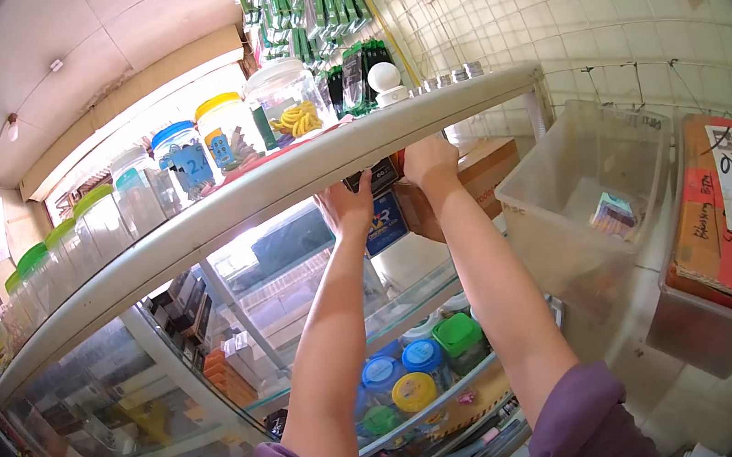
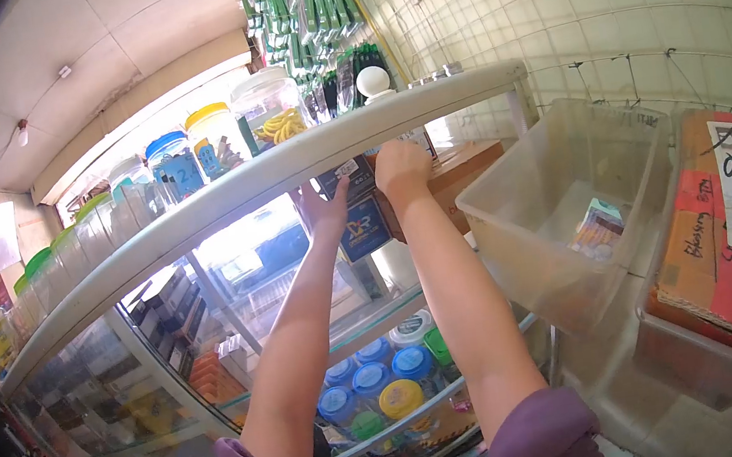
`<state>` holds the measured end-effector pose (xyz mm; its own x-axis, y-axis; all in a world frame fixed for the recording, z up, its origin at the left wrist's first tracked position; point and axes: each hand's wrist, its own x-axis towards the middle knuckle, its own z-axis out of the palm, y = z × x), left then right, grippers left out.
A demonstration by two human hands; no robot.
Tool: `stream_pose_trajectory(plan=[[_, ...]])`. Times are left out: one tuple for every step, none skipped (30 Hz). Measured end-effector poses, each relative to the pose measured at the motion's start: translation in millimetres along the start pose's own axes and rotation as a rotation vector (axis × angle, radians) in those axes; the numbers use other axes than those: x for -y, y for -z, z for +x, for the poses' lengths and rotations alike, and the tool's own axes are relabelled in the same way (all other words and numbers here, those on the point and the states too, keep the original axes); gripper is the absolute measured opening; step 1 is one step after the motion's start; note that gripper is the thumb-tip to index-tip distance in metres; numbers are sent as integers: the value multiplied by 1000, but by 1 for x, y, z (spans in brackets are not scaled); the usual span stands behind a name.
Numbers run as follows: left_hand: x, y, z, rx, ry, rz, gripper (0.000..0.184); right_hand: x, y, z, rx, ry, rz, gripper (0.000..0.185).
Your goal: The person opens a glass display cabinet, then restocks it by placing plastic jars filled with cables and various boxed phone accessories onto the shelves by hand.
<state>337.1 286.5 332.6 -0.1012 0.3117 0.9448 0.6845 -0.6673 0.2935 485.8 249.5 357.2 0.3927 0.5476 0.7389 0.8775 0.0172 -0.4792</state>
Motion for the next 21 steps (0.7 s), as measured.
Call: stream_pose_trajectory(plan=[[-2,1,0,61,64,4,79,2,0,2,44,-11,3,21],[-6,1,-2,57,62,4,79,3,-2,2,41,-8,6,21],[-11,1,-5,18,91,26,77,5,-5,1,31,-24,49,22],[-15,1,-7,-22,121,47,75,6,-8,1,20,-39,92,23],[-19,1,-7,-23,150,86,72,7,-11,1,18,-37,95,23],[-22,5,-6,-25,149,87,72,10,-10,-1,28,-58,96,24],[-25,9,-5,-34,166,131,71,11,-8,-2,40,-80,98,25],[-26,11,-4,-40,184,178,70,12,-7,-4,43,-80,100,25],[-23,13,-2,-37,185,182,70,12,-6,-4,44,-86,120,24],[-19,16,1,47,171,181,70,12,-5,-5,45,-91,141,24],[-15,20,3,131,157,179,70,12,-7,-5,48,-92,142,24],[-8,18,5,131,157,180,70,13,-8,-4,68,-82,111,25],[0,13,6,117,120,186,70,13,-8,-4,87,-72,81,25],[7,8,8,103,83,190,71,14,-8,-4,84,-73,81,25],[8,8,7,102,81,187,71,16,-9,-6,88,-52,69,25],[8,8,7,102,62,173,70,17,-9,-7,91,-31,57,25],[9,8,7,102,43,160,70,18,-9,-8,89,-31,58,25],[7,10,7,102,44,161,70,18,-11,-9,97,-2,47,28],[6,12,7,108,61,132,69,19,-13,-10,107,26,37,31],[5,13,6,114,78,104,69,19,-15,-11,109,27,38,31],[5,14,5,114,80,105,69,20,-17,-13,101,62,-23,33]])
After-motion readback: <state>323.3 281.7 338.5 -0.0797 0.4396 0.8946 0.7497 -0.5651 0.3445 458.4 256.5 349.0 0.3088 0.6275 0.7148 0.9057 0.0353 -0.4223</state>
